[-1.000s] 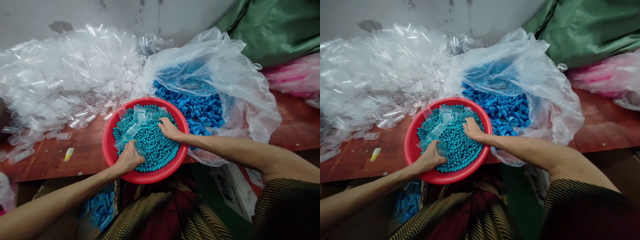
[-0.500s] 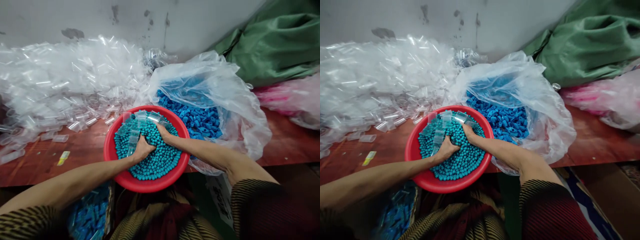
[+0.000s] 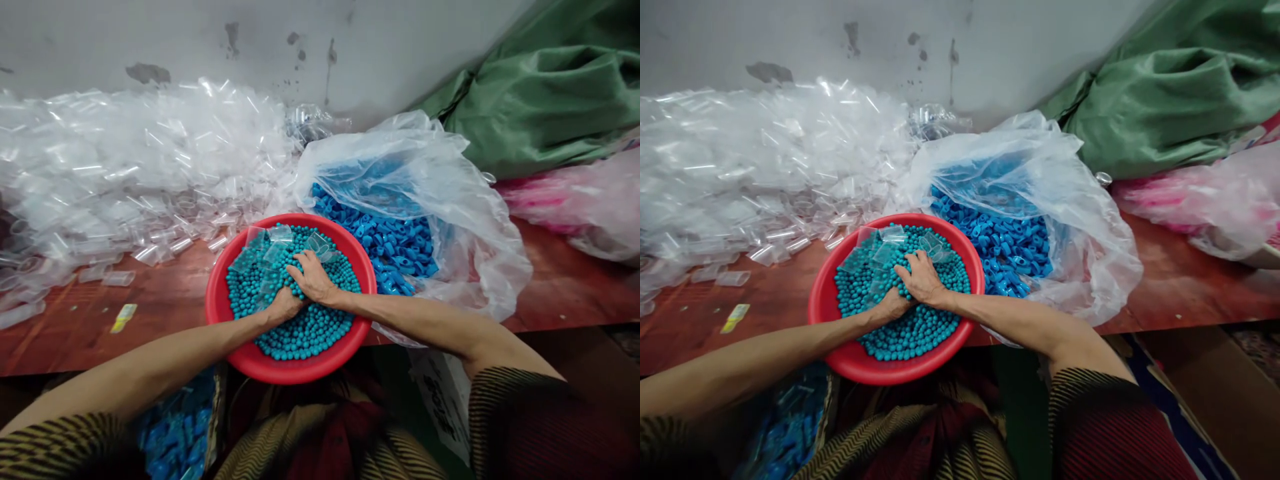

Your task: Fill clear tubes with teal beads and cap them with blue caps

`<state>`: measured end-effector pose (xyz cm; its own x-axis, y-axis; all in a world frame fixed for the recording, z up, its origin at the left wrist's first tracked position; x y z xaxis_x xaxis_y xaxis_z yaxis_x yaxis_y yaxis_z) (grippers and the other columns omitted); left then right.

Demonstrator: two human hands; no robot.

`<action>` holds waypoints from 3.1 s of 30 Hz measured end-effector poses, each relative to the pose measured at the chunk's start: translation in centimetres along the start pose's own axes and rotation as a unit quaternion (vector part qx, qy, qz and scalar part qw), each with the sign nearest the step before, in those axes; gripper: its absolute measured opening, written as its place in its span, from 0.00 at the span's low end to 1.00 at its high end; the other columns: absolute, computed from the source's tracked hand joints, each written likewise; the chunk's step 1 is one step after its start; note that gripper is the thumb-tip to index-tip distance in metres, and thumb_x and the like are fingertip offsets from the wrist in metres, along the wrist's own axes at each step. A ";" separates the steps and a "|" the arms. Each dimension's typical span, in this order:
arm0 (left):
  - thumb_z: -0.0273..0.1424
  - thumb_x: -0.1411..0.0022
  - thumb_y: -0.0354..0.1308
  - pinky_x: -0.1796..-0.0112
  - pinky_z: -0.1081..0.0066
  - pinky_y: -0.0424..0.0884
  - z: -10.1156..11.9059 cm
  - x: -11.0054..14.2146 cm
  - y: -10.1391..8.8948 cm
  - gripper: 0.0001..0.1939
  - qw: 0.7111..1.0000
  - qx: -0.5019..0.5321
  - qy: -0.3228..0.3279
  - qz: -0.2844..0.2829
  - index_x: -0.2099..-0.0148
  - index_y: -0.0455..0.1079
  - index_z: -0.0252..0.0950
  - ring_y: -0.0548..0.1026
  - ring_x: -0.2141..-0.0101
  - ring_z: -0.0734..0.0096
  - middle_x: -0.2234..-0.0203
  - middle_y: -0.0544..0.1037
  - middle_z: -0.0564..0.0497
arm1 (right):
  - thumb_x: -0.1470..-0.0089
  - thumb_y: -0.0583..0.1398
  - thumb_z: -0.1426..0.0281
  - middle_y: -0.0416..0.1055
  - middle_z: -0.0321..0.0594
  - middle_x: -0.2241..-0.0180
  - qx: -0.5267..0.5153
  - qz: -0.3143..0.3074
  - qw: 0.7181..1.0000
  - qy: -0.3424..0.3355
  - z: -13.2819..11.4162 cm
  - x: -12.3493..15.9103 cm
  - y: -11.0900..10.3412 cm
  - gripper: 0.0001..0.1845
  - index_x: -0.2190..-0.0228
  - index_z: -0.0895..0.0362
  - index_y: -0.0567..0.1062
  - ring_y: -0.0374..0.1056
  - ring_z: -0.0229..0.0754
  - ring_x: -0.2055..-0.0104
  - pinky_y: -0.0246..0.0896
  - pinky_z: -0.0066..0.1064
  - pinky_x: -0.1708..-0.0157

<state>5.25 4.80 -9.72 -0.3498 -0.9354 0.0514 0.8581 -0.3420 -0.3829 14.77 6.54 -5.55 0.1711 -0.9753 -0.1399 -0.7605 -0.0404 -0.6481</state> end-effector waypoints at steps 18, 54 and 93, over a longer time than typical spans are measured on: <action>0.40 0.53 0.59 0.61 0.58 0.68 3.8 3.5 -3.1 0.20 0.976 -0.179 -0.109 0.064 0.60 0.58 0.37 0.71 0.64 0.58 0.67 0.69 0.50 | 0.40 0.50 0.66 0.72 0.40 0.56 0.084 -0.046 0.993 -0.063 -2.7 2.5 -6.8 0.16 0.56 0.54 0.73 0.67 0.42 0.53 0.61 0.34 0.53; 0.40 0.48 0.56 0.72 0.72 0.63 4.5 2.7 -2.5 0.15 0.983 -0.177 -0.042 -0.015 0.60 0.72 0.39 0.69 0.75 0.69 0.78 0.72 0.55 | 0.63 0.61 0.66 0.63 0.27 0.82 -0.327 0.060 0.928 0.166 7.7 -1.7 -17.9 0.13 0.71 0.56 0.70 0.57 0.31 0.83 0.55 0.24 0.82; 0.41 0.52 0.60 0.71 0.70 0.70 6.1 5.2 -4.0 0.19 0.975 0.183 -0.122 0.024 0.62 0.60 0.37 0.71 0.74 0.74 0.76 0.66 0.59 | 0.38 0.47 0.72 0.67 0.46 0.62 0.416 -0.222 0.863 -0.183 -0.6 4.9 -8.0 0.15 0.64 0.56 0.73 0.60 0.46 0.61 0.49 0.34 0.69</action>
<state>2.25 0.72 -2.34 -0.2444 -0.9296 0.2757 0.9636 -0.2647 -0.0385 21.34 1.91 -0.58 0.6312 -0.7643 0.1320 0.1183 -0.0733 -0.9903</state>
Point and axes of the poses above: each hand's wrist, its own x-axis away from the middle knuckle, its own y-axis out of the palm, z = x × y, the point moved 3 cm from there along -x, towards the middle knuckle
